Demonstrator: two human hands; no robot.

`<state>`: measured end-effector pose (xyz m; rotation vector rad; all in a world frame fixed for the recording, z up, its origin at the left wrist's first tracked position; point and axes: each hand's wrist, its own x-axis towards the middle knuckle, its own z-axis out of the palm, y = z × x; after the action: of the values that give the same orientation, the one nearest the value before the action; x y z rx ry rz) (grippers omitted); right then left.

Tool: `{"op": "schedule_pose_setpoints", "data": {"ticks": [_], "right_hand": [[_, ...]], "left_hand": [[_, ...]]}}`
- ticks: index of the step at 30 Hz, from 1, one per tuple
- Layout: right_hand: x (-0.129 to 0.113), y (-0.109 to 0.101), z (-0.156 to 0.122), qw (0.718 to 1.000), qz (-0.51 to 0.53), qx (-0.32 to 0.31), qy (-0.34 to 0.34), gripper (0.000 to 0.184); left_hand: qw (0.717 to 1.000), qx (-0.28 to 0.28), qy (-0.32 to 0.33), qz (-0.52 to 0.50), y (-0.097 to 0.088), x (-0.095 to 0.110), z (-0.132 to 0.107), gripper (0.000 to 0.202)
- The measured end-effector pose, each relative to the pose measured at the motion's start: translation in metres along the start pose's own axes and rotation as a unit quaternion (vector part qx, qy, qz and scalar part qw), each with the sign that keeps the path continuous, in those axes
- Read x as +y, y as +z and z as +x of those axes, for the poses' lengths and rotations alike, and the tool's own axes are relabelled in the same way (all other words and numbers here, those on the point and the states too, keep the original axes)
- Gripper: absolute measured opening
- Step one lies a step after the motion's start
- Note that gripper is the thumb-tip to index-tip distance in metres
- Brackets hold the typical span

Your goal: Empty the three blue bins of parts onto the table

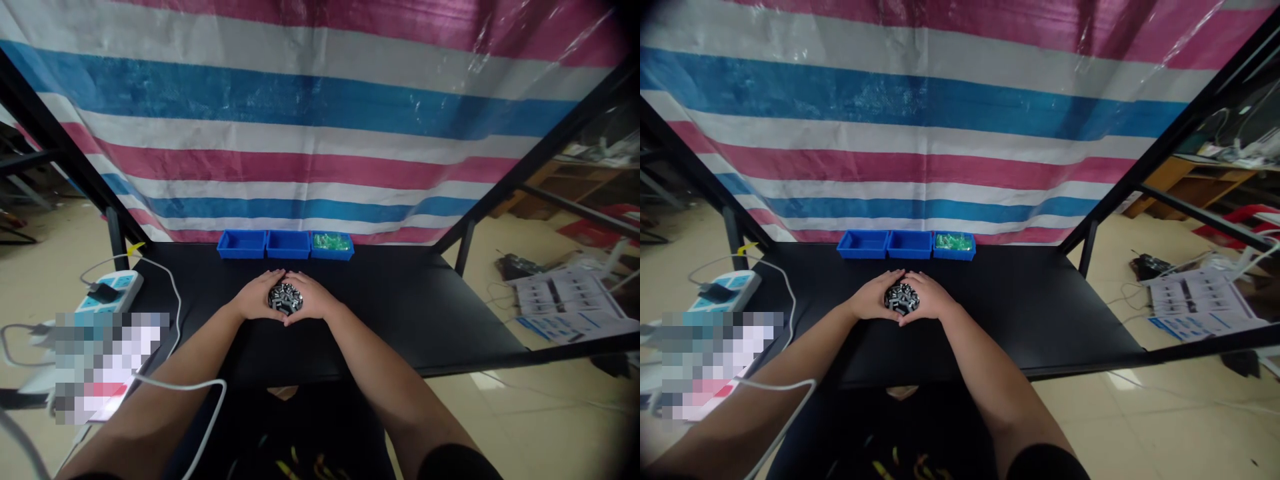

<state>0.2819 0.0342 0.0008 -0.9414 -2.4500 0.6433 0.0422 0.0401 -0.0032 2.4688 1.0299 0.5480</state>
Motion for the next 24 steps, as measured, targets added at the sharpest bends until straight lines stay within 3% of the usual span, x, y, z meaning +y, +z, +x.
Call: {"op": "schedule_pose_setpoints", "data": {"ticks": [16, 20, 24], "right_hand": [[0.005, 0.005, -0.001, 0.997, 0.048, 0.061, 0.009, 0.069], [0.0, 0.004, -0.002, 0.997, 0.032, 0.067, 0.011, 0.069], [-0.003, 0.0, -0.005, 0.99, 0.004, 0.139, 0.028, 0.058]], "left_hand": [[0.995, 0.092, -0.022, -0.035, 0.001, 0.006, -0.007, 0.07], [0.994, 0.097, -0.027, -0.034, 0.001, 0.005, -0.008, 0.062], [0.995, 0.097, -0.017, -0.033, 0.0, 0.006, -0.009, 0.061]]}}
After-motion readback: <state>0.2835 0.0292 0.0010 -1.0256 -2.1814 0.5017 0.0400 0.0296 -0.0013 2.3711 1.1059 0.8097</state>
